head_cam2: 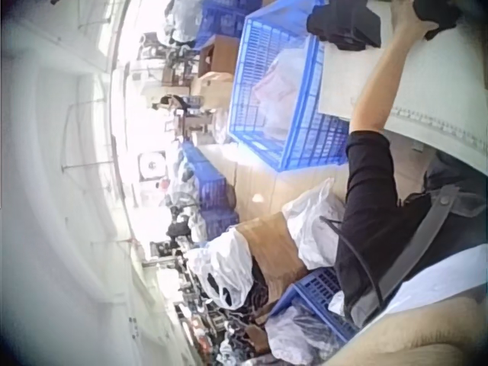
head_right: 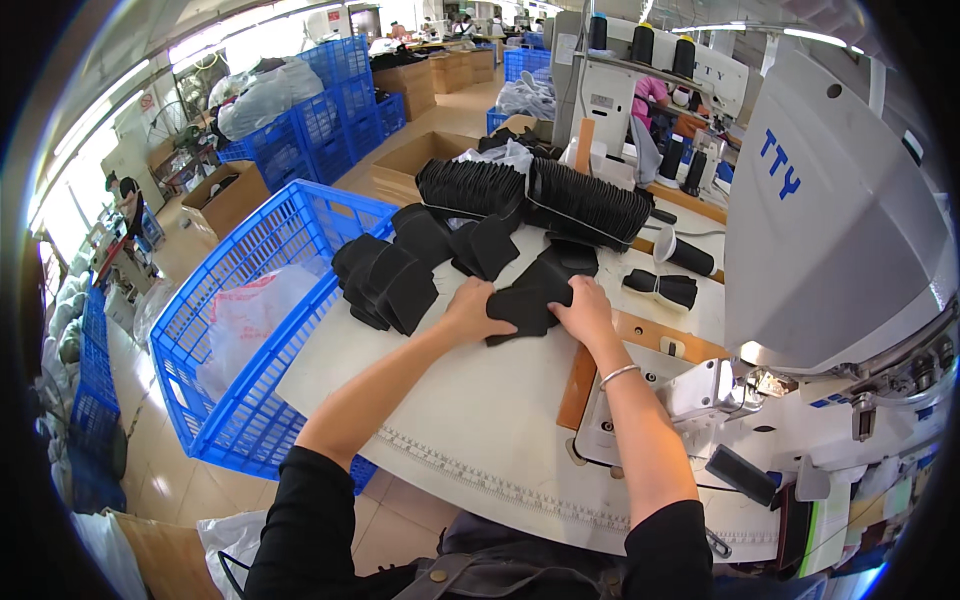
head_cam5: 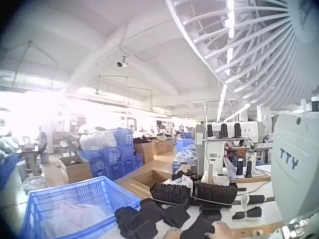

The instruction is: Counting, stacking, and bundling shoe components at a production station.

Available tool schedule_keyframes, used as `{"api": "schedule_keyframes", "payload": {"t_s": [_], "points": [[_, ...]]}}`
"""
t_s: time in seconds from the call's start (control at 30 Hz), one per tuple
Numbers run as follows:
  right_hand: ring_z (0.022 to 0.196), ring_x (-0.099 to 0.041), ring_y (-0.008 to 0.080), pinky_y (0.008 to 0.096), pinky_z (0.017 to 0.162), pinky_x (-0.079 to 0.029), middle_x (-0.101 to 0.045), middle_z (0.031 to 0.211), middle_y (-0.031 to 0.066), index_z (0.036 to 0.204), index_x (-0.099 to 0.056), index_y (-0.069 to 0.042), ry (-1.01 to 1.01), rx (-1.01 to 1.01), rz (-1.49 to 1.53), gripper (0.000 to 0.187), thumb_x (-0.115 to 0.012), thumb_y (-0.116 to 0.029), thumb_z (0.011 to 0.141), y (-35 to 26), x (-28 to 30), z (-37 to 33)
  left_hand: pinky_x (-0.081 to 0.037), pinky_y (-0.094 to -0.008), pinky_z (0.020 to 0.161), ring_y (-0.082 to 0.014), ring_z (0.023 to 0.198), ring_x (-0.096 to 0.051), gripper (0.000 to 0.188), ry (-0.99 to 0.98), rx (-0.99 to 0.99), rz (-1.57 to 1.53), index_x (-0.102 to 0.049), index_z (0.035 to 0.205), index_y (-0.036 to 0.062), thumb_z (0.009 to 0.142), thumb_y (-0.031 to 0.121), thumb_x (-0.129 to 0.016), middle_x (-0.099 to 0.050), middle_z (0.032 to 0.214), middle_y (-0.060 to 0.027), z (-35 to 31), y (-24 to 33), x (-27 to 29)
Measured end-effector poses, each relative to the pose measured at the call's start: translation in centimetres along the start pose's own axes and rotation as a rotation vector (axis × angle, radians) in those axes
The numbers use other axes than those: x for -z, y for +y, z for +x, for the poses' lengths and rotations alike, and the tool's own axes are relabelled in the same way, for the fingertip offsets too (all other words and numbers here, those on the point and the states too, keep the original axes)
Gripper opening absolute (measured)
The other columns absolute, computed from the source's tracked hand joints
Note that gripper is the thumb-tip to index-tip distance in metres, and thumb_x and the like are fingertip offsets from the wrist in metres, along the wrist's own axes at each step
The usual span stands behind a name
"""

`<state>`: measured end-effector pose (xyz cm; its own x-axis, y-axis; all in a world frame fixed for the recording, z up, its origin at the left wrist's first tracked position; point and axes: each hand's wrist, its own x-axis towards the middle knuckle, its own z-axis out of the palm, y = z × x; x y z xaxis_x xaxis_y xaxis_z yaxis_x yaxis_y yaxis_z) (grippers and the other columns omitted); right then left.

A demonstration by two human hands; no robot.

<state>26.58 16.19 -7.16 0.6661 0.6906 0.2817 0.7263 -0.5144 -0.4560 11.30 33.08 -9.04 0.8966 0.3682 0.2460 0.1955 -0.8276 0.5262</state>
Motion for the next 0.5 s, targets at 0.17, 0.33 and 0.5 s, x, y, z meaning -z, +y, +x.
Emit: {"api": "schedule_keyframes", "payload": {"t_s": [0.17,0.33,0.5], "points": [[0.099,-0.057,0.0339,0.0382,0.087,-0.048,-0.056,0.11,0.0151,0.095,-0.06,-0.002,0.047,0.027,0.078,0.037,-0.08,-0.019,0.069,0.5,0.1,-0.2,-0.047,-0.0386,0.089,-0.0325,0.106,-0.055,0.053,0.048,0.169,-0.396,-0.06,0.1,-0.0029,0.062,0.024,-0.086,-0.053,0.109,-0.0189,-5.0,1.6,2.0],[0.078,-0.056,0.0155,0.0281,0.065,-0.046,-0.053,0.095,0.0089,0.084,-0.054,-0.004,0.26,0.14,0.366,0.024,-0.074,0.0,0.071,-1.7,1.2,-0.8,-0.05,-0.0255,0.07,-0.0116,0.085,-0.061,0.032,0.159,0.416,-0.71,-0.057,0.1,0.0016,0.076,0.003,-0.077,-0.065,0.091,-0.0059,-10.2,1.9,4.1],[0.073,-0.054,0.0062,0.0187,0.061,-0.044,-0.06,0.088,0.0014,0.114,-0.051,-0.008,0.073,0.106,0.926,0.045,-0.071,0.005,0.075,-6.1,4.4,-3.4,-0.051,-0.0257,0.073,-0.013,0.091,-0.061,0.043,0.337,0.428,-0.826,-0.05,0.119,0.0035,0.082,0.002,-0.072,-0.063,0.102,-0.0094,-12.9,1.0,3.9]]}}
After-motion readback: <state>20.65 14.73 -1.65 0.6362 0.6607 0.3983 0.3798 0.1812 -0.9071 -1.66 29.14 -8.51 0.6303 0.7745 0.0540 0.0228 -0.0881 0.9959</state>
